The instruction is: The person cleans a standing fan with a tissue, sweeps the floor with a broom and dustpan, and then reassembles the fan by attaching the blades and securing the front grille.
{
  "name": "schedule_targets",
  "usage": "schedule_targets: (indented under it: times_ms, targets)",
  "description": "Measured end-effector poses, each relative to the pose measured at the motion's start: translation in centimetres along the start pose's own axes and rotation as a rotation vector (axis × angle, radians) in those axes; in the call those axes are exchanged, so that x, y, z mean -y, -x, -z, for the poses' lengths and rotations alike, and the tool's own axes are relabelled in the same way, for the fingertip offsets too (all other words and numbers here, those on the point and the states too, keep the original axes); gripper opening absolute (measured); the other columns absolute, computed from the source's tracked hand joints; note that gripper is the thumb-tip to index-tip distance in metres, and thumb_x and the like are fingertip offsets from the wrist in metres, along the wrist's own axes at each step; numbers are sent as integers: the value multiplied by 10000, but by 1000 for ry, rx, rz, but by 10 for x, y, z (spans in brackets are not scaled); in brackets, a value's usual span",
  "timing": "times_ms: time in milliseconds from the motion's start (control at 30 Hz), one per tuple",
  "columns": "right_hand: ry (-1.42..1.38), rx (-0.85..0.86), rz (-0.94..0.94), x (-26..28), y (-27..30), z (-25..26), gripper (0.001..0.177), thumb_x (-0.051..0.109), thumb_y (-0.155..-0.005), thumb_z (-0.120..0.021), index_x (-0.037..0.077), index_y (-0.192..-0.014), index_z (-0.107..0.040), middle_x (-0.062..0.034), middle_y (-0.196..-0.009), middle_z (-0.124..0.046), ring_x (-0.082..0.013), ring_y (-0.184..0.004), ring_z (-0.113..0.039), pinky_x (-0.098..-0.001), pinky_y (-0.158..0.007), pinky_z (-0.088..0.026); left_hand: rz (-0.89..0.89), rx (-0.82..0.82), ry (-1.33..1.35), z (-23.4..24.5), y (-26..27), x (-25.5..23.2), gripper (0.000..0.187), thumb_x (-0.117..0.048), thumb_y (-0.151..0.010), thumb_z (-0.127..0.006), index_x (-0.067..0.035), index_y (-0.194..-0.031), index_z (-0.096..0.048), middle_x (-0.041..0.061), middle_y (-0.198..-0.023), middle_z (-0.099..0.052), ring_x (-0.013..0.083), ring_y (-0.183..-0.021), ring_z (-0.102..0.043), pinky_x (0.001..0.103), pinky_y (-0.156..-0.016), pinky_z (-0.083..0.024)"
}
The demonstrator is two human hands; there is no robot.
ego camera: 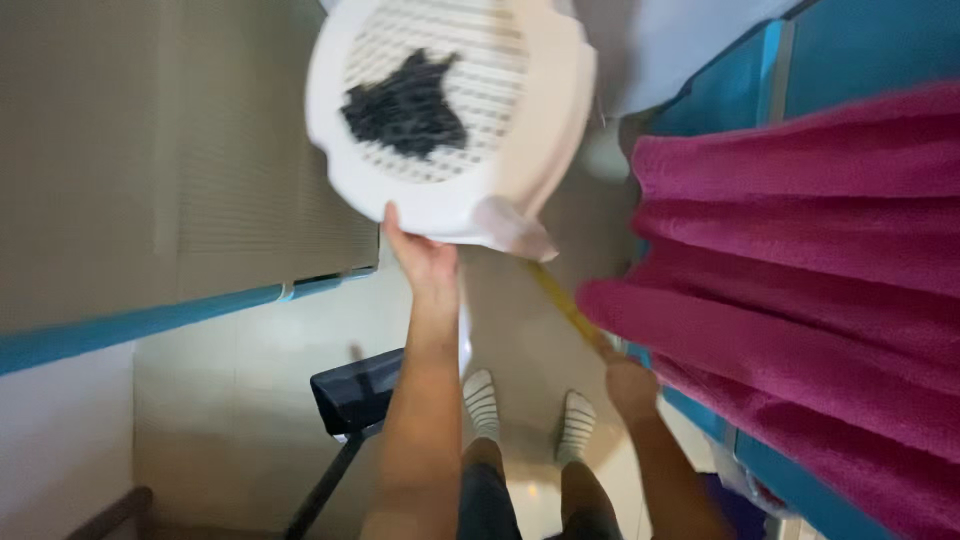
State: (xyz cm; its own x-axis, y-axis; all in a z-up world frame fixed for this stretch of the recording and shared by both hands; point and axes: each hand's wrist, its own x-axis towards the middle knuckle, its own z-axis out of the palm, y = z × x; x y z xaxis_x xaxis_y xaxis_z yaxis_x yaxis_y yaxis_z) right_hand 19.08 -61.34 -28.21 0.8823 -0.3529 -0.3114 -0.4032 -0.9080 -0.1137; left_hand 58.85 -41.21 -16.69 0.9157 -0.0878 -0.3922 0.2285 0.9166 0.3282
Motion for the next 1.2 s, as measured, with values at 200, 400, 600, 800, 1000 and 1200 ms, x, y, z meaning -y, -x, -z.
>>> schedule_targets:
  times_ms: [200, 400, 600, 800, 1000, 1200]
  targets:
    - [-7, 154, -269, -48, 54, -1, 530, 211, -932, -582, 296, -1454, -547, -168, -759, -708, -342, -656, -696, -498, -638, -576, -41, -30, -4, 10, -9, -15, 666, -416, -943, -627, -53, -1475, -459, 141, -1448, -572, 333, -1335, -549, 523, -1146, -441]
    - [-370, 293, -397, 46, 144, -21, 585, 221, -923, -625, 297, -1490, -507, -168, -759, -712, -311, -652, -694, -463, -637, -575, -93, -46, -18, 69, -60, 15, 649, -317, -963, -677, -25, -1493, -442, 166, -1474, -560, 316, -1345, -555, 493, -1178, -453]
    - [-600, 447, -532, 90, 181, -6, 648, 232, -914, -668, 299, -1527, -467, -167, -759, -716, -280, -649, -691, -428, -637, -575, -142, -122, -175, 140, -84, 70, 691, -287, -905, -719, -60, -1482, -413, 142, -1438, -554, 308, -1295, -578, 508, -1127, -496]
    - [-750, 593, -642, 81, 197, 40, 719, 242, -905, -712, 301, -1563, -427, -167, -758, -720, -249, -646, -689, -393, -637, -575, 211, -445, -553, 179, -71, 72, 914, -491, -892, -775, -81, -1566, -314, 171, -1474, -493, 338, -1315, -539, 521, -1025, -441]
    - [-819, 813, -651, 93, 259, 131, 795, 253, -896, -755, 303, -1599, -387, -167, -758, -724, -218, -643, -686, -358, -637, -574, 371, -381, -788, 236, 92, 2, 694, -487, -952, -726, -106, -1448, -425, 52, -1239, -543, 267, -1153, -539, 495, -958, -468]
    - [-669, 621, -148, 101, 176, 212, 786, 256, -840, -728, 162, -1545, -393, -135, -843, -760, -235, -694, -729, -382, -665, -614, -469, -1082, -1951, 259, 386, -105, 869, -719, -936, -510, -51, -1491, -460, 209, -1442, -476, 390, -1298, -531, 515, -1067, -465]
